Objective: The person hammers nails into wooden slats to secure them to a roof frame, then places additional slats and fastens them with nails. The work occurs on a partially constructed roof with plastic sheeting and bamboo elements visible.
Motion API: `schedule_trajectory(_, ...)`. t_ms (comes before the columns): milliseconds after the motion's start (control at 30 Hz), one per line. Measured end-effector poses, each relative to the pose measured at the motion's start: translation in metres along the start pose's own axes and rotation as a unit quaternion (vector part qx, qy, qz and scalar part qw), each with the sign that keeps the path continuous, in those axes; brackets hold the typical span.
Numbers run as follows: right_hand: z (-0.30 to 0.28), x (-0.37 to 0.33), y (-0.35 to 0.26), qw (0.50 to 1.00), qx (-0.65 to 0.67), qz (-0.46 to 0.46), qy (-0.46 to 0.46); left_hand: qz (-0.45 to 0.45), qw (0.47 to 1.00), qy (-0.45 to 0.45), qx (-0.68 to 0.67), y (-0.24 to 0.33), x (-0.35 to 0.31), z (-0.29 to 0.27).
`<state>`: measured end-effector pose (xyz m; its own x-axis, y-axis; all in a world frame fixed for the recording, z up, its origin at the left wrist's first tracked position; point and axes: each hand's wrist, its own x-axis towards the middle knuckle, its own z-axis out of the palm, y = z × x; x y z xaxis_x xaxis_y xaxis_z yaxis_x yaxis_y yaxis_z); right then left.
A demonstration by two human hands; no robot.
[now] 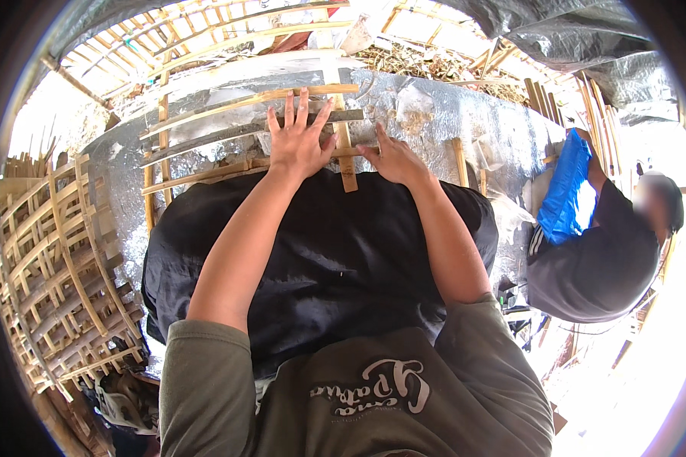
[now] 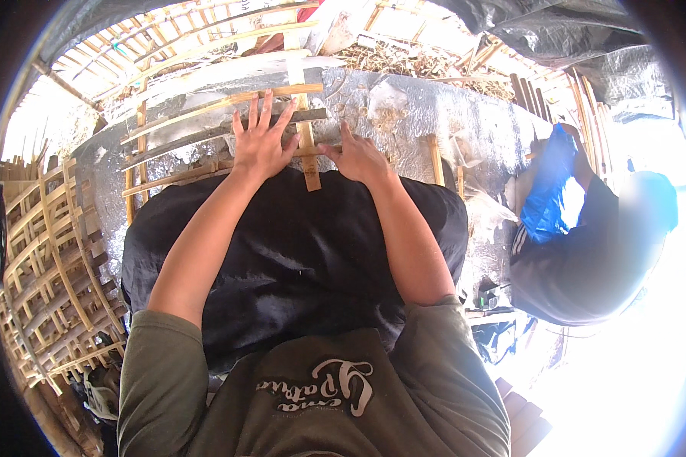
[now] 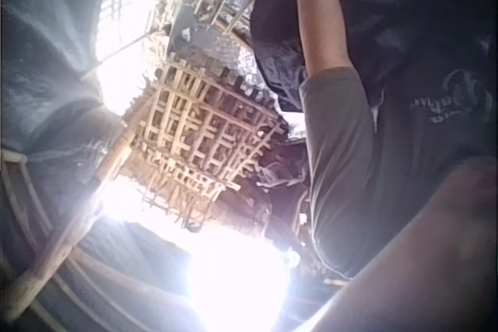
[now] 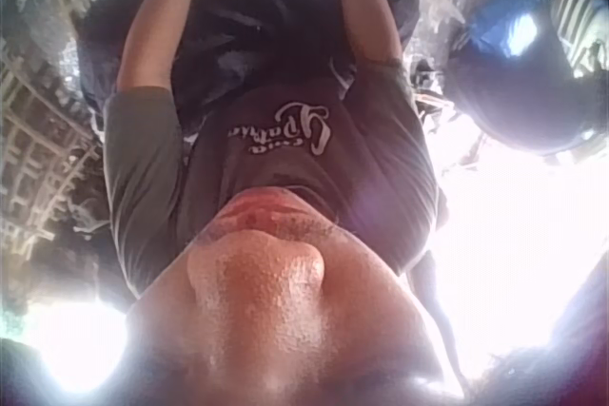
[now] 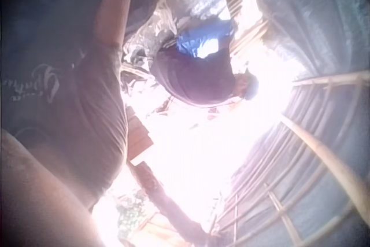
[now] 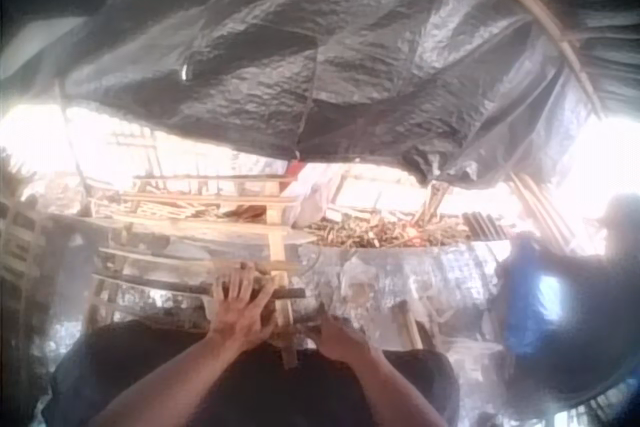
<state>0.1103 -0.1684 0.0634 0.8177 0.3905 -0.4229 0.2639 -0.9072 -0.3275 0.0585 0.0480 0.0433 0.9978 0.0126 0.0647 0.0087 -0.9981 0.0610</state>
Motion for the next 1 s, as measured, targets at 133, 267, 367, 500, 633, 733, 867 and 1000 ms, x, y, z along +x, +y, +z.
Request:
schedule_trajectory(133, -0.001, 0.004, 0.003, 1.0, 0.015, 0.001, 0.015, 0.001, 1.0, 0.002, -0.003, 0.0, 0.001, 0.0)
schedule_trajectory(267, 0.005, 0.005, 0.007, 0.998, 0.022, 0.004, 0.064, 0.0, 1.0, -0.012, 0.0, 0.0, 0.002, -0.002)
schedule_trajectory(367, 0.006, 0.0, 0.0, 0.984, 0.082, -0.002, 0.157, 0.0, 1.0, -0.014, -0.004, -0.002, 0.001, -0.003)
schedule_trajectory(500, 0.01, -0.015, -0.012, 0.948, 0.23, 0.009, 0.221, -0.002, 1.0, -0.014, -0.017, -0.003, 0.002, -0.003)
schedule_trajectory(633, 0.022, -0.019, -0.023, 0.835, 0.506, 0.151, 0.156, -0.004, 1.0, -0.013, -0.025, -0.003, 0.002, -0.003)
schedule_trajectory(733, 0.03, -0.016, -0.014, 0.675, 0.716, 0.172, 0.047, 0.002, 0.999, 0.003, -0.032, -0.003, 0.002, -0.002)
schedule_trajectory(867, 0.039, -0.018, -0.02, 0.657, 0.727, 0.199, -0.017, 0.0, 0.999, 0.014, -0.042, -0.006, 0.001, 0.0)
schedule_trajectory(1000, 0.039, -0.017, -0.029, 0.67, 0.709, 0.21, -0.064, -0.001, 0.999, 0.016, -0.039, -0.007, 0.001, 0.001)
